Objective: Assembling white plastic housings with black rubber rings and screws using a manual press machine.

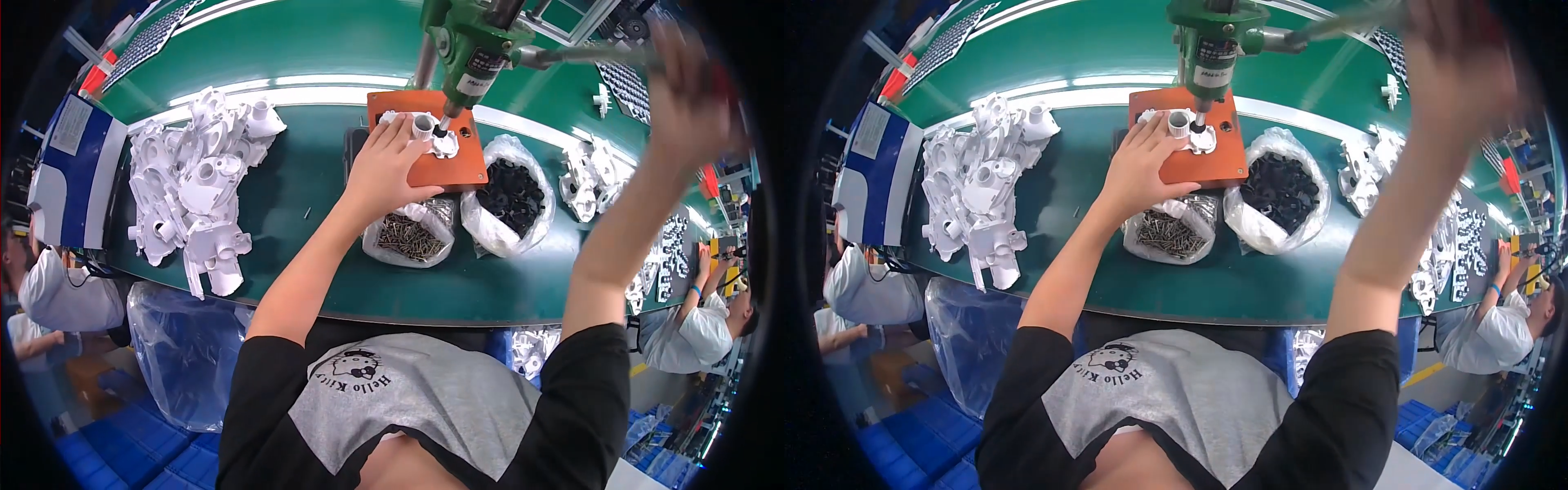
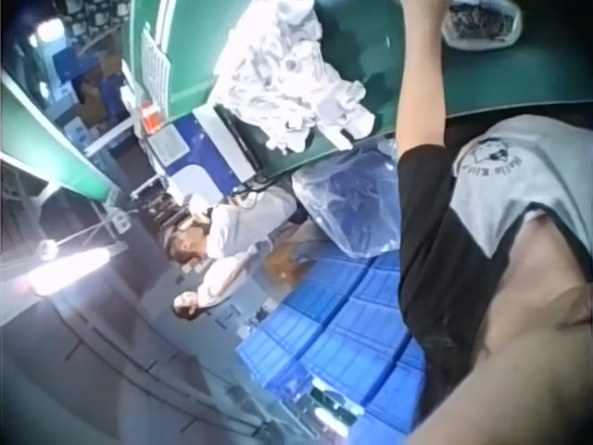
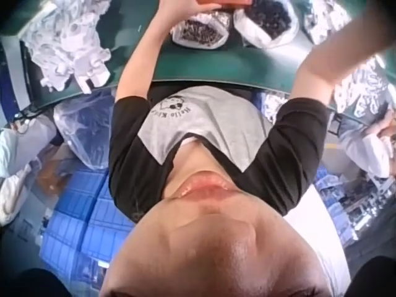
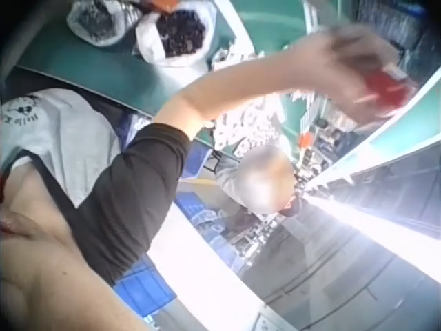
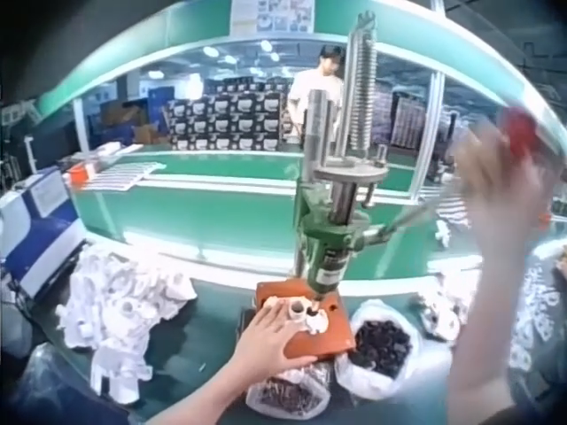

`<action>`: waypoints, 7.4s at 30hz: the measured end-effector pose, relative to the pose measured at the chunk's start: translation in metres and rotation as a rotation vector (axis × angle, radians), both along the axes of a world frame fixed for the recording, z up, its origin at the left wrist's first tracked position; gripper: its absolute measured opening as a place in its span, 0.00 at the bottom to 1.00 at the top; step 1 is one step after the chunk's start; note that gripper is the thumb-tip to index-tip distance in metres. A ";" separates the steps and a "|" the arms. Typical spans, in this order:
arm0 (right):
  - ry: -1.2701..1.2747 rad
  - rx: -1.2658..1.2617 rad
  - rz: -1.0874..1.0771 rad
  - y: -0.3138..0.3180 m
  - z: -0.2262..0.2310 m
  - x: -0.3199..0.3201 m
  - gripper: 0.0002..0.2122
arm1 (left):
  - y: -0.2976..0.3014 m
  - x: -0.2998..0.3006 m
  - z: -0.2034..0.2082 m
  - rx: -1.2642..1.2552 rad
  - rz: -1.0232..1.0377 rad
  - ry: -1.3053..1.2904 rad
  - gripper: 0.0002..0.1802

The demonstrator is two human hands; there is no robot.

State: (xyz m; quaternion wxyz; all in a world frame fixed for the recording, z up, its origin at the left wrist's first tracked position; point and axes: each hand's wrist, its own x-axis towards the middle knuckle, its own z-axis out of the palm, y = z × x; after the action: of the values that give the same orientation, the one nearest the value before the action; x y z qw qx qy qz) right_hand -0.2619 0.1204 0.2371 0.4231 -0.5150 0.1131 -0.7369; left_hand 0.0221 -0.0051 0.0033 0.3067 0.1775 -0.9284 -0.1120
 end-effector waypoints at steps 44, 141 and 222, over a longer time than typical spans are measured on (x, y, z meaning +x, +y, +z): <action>1.415 1.205 -1.777 0.230 -0.289 0.033 0.23 | -0.046 0.113 0.091 0.405 0.314 -0.211 0.27; 1.040 0.996 -1.396 0.107 -0.260 0.061 0.06 | 0.012 -0.014 0.029 -0.314 0.093 -0.050 0.06; 1.790 0.232 -0.991 0.029 -0.253 0.197 0.06 | 0.000 -0.016 -0.009 -0.053 -0.062 0.340 0.07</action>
State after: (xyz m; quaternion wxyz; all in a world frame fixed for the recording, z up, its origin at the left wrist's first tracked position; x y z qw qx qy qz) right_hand -0.0653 0.1492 -0.0162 -0.1205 -0.7269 0.6571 -0.1593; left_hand 0.0057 -0.0046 -0.0057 0.4602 0.1192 -0.8708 -0.1255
